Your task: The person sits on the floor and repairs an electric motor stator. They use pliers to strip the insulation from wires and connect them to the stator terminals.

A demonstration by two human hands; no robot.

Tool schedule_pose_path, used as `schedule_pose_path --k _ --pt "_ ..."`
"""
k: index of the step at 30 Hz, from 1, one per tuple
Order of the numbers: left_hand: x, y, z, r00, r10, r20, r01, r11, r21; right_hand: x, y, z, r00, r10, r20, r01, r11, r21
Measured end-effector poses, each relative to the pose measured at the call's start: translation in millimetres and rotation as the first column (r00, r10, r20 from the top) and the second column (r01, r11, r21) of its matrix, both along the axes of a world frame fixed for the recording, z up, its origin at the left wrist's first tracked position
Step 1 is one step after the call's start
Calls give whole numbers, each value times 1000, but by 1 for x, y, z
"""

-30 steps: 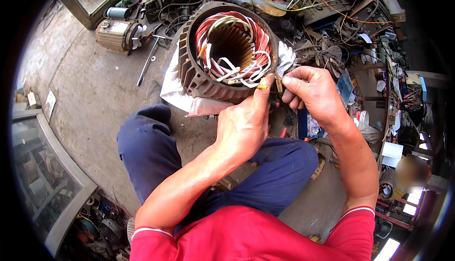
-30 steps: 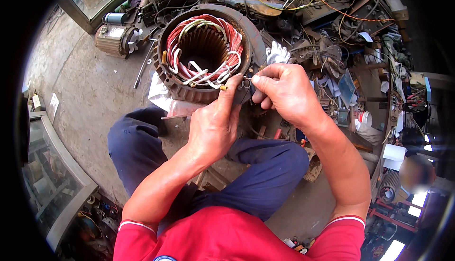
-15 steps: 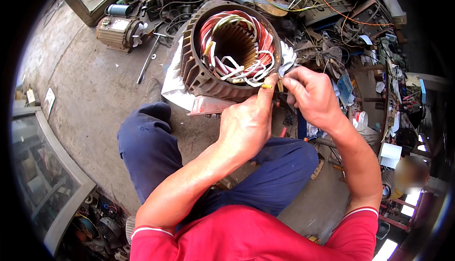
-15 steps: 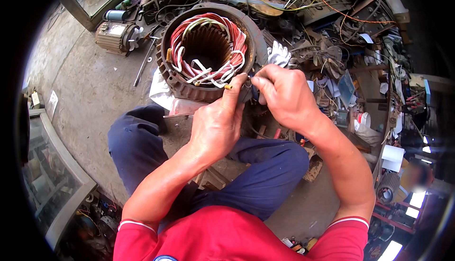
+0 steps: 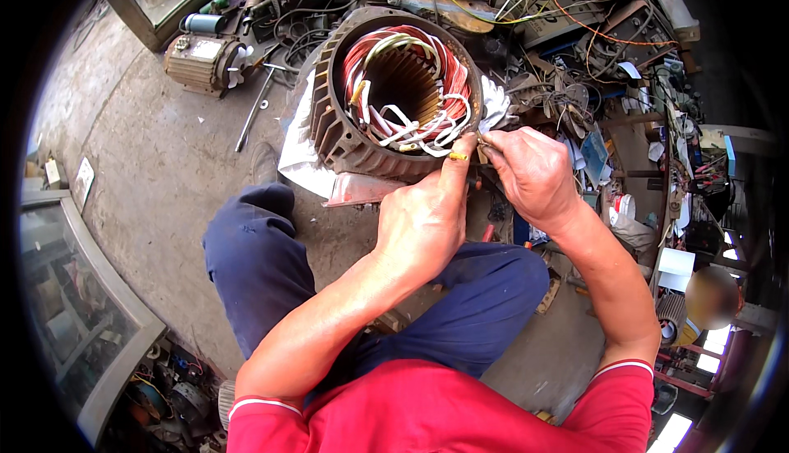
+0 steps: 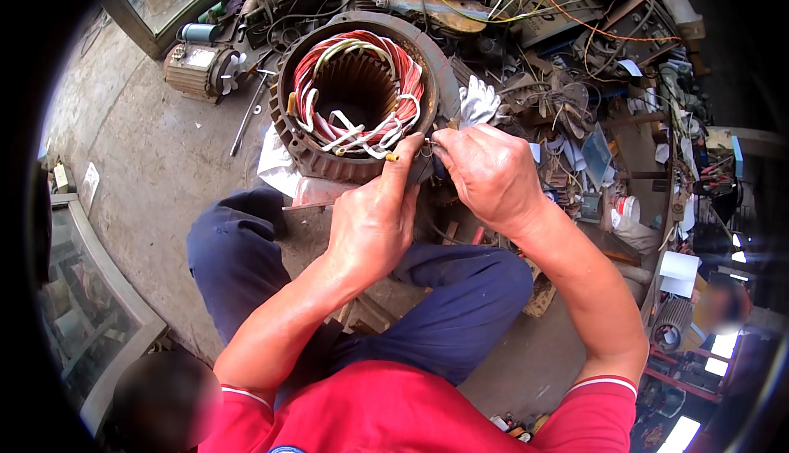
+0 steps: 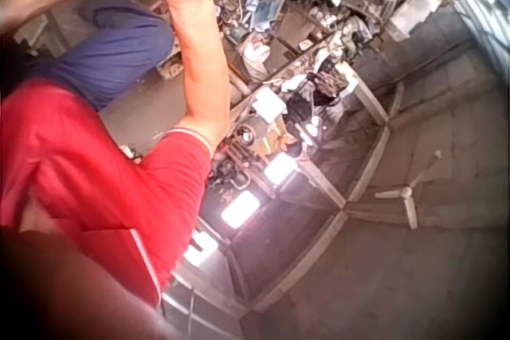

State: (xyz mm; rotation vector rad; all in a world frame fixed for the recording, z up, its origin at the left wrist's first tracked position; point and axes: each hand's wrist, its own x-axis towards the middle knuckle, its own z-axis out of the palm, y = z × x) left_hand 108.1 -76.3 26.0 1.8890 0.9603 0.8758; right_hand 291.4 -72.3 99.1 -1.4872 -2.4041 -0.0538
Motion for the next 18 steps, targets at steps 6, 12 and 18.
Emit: schedule_pose_path --k 6,12,18 --pt "-1 1 -1 1000 -21 -21 22 999 24 0 2 9 993 -104 -51 85 954 -287" --pt "-2 2 3 999 -32 -43 31 999 -25 -10 15 29 657 -716 -236 130 415 -900" --pt "0 0 1 1000 -8 -6 8 999 -34 -3 -8 -1 918 -249 -310 159 945 -286"
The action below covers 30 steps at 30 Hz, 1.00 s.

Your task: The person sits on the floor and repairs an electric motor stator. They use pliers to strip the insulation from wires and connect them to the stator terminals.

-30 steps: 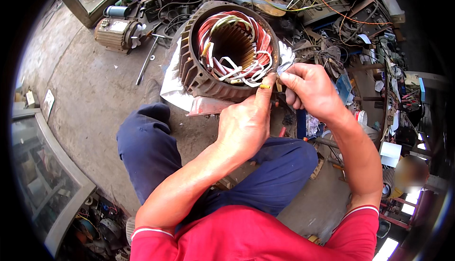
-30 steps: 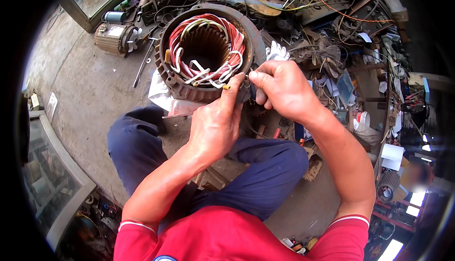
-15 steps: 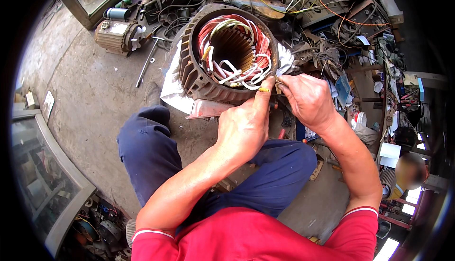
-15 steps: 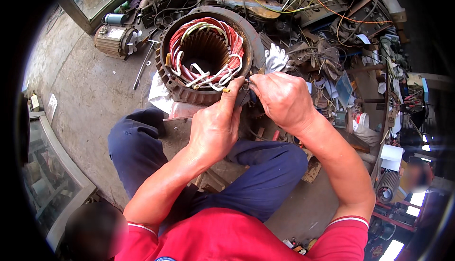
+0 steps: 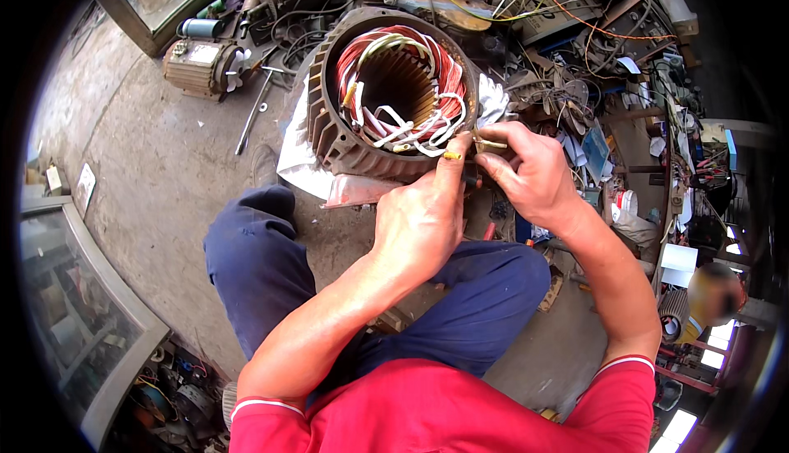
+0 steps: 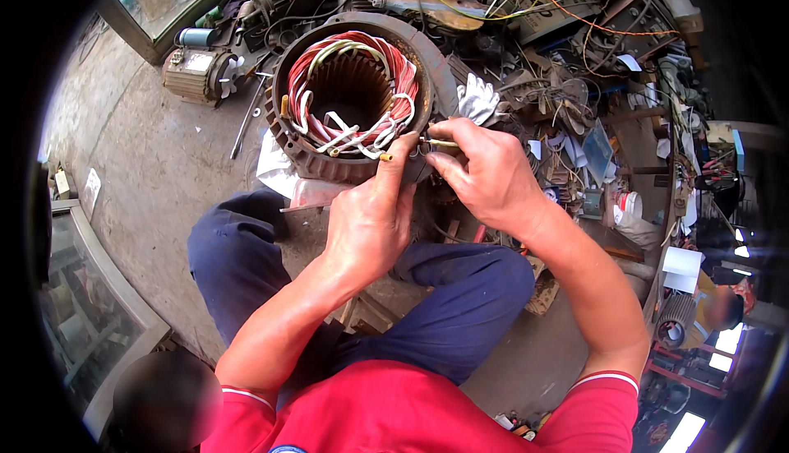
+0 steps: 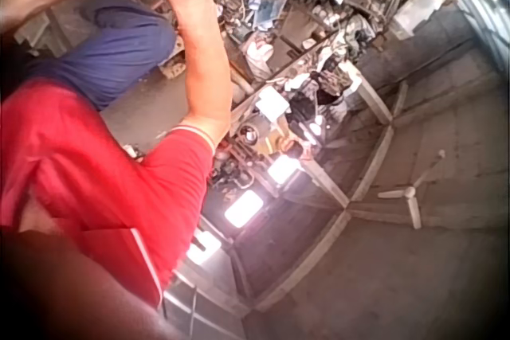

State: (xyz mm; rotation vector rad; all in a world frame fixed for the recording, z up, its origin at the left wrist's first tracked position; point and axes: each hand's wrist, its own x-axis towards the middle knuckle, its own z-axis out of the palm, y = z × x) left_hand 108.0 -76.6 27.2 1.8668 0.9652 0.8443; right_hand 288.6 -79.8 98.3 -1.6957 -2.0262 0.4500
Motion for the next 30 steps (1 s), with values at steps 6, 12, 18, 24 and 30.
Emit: schedule_pose_path --k 6,12,18,24,30 --pt "-2 1 0 1000 -11 -6 11 1000 -5 8 8 -1 940 171 296 -249 936 250" --pt "-2 2 2 999 -26 -42 26 999 -19 -6 3 9 981 -129 -147 88 963 -256" --pt "-2 3 2 1000 -23 3 23 1000 -11 -8 15 18 926 -327 -190 171 810 -561" --pt "-2 2 3 1000 -3 7 3 1000 -19 -1 8 -5 985 112 131 -139 966 218" --pt "-3 3 3 1000 -25 17 26 998 -53 0 9 -1 984 115 137 -137 977 163"
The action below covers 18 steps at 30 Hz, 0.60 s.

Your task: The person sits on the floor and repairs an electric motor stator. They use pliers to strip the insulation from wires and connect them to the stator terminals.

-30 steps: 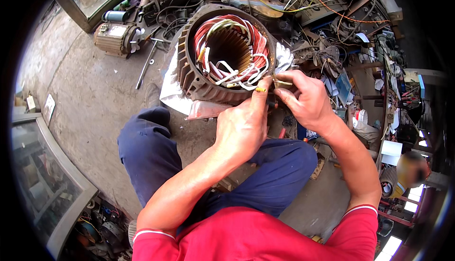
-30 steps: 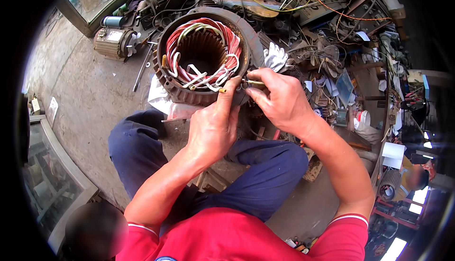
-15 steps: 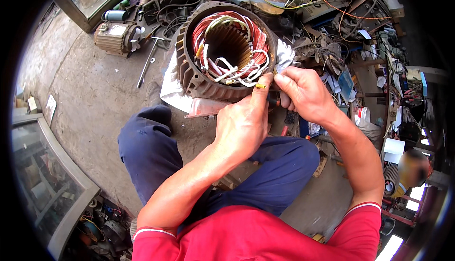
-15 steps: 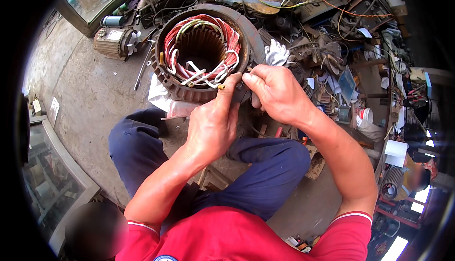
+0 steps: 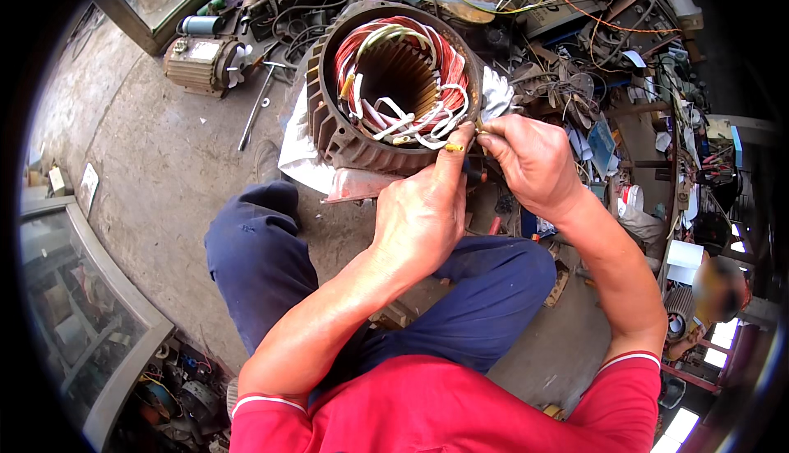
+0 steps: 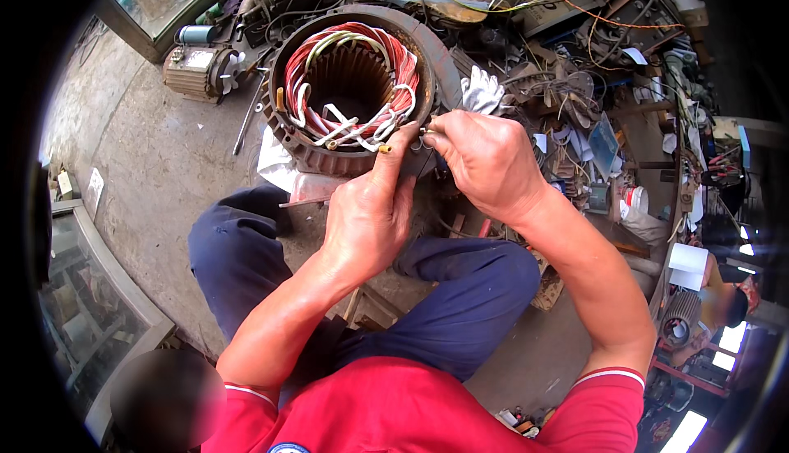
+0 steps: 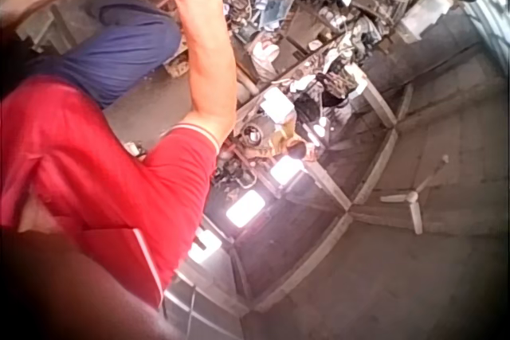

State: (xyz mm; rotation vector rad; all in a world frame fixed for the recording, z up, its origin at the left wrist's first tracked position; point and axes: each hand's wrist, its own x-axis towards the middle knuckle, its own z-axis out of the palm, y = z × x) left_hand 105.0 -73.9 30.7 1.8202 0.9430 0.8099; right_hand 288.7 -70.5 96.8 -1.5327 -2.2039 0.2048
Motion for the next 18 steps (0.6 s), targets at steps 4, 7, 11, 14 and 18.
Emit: schedule_pose_path --k 4,7,11,14,18 --pt "0 -1 -3 1000 3 7 -3 1000 19 -12 3 17 928 -337 -158 212 828 -518" --pt "-1 1 -3 1000 -4 9 4 1000 3 -11 14 25 850 -502 -157 199 582 -789" --pt "-2 1 1 1000 -12 -15 12 1000 -7 -10 5 16 920 -344 -185 201 823 -532" --pt "1 1 -6 1000 10 6 -10 996 92 0 -4 0 1000 -21 1 21 1000 -8" --pt "0 1 -9 999 18 33 -23 990 136 6 4 -1 979 111 168 -134 982 132"
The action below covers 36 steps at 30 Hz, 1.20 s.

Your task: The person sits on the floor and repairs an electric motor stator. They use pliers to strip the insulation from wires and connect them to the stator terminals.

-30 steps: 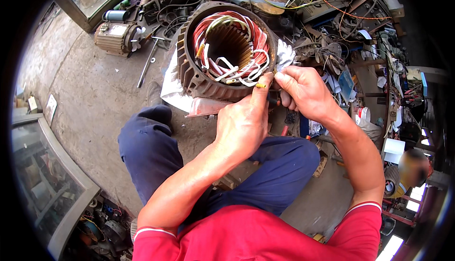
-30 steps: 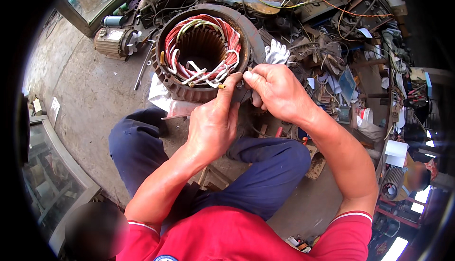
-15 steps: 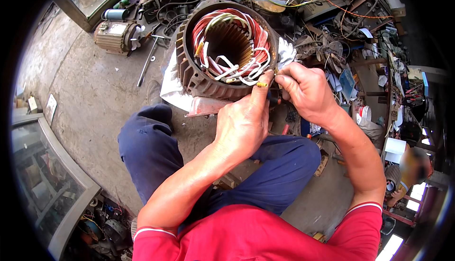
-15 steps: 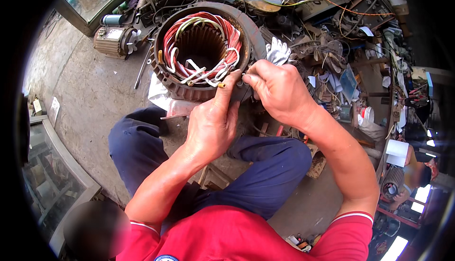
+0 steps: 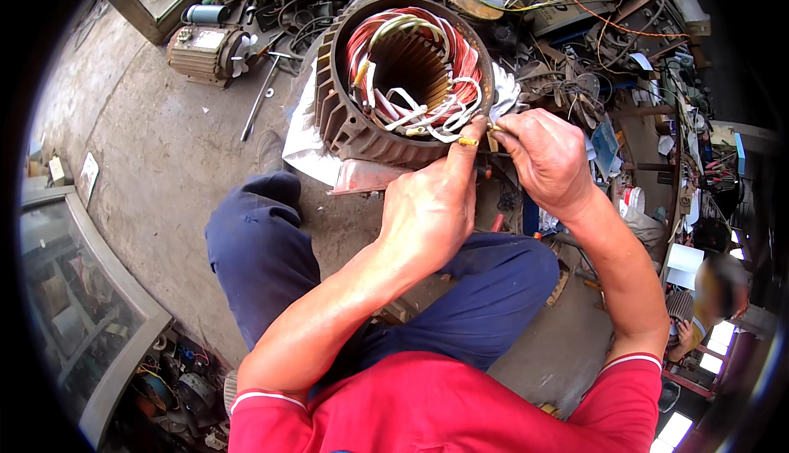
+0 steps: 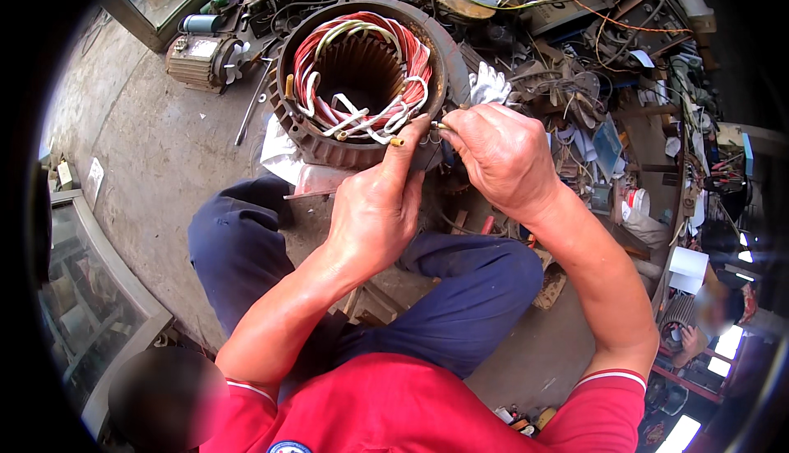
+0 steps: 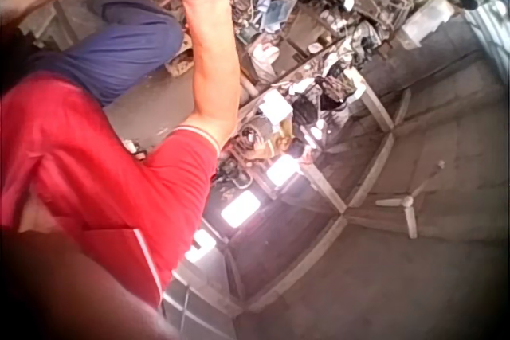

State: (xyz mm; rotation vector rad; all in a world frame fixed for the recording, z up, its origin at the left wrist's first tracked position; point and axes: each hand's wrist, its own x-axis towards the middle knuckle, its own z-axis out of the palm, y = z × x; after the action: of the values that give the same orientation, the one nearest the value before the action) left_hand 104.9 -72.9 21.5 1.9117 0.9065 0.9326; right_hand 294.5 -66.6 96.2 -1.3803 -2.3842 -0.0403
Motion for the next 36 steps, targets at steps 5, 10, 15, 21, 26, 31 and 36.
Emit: schedule_pose_path --k 5,10,15,21,26,31,36 --pt "-1 0 9 1000 -29 -1 29 994 -107 -3 -2 6 992 -93 -82 75 978 -197" --pt "-2 0 6 1000 -25 6 25 994 -109 -19 8 27 776 -621 -112 275 492 -826" --pt "-2 0 7 999 -24 32 28 991 -127 -12 0 17 725 -645 -241 229 556 -799" --pt "-3 1 7 999 -24 22 27 990 -138 -1 -2 1 992 5 123 -13 998 64" --pt "-3 2 7 999 -34 30 37 993 -113 -6 -6 0 974 -191 -121 159 958 -237" --pt "-5 3 9 999 -40 11 41 990 -138 -17 2 15 645 -727 -237 166 435 -885" --pt "-3 3 10 998 -38 51 46 987 -153 -8 2 16 627 -723 -289 113 452 -885"
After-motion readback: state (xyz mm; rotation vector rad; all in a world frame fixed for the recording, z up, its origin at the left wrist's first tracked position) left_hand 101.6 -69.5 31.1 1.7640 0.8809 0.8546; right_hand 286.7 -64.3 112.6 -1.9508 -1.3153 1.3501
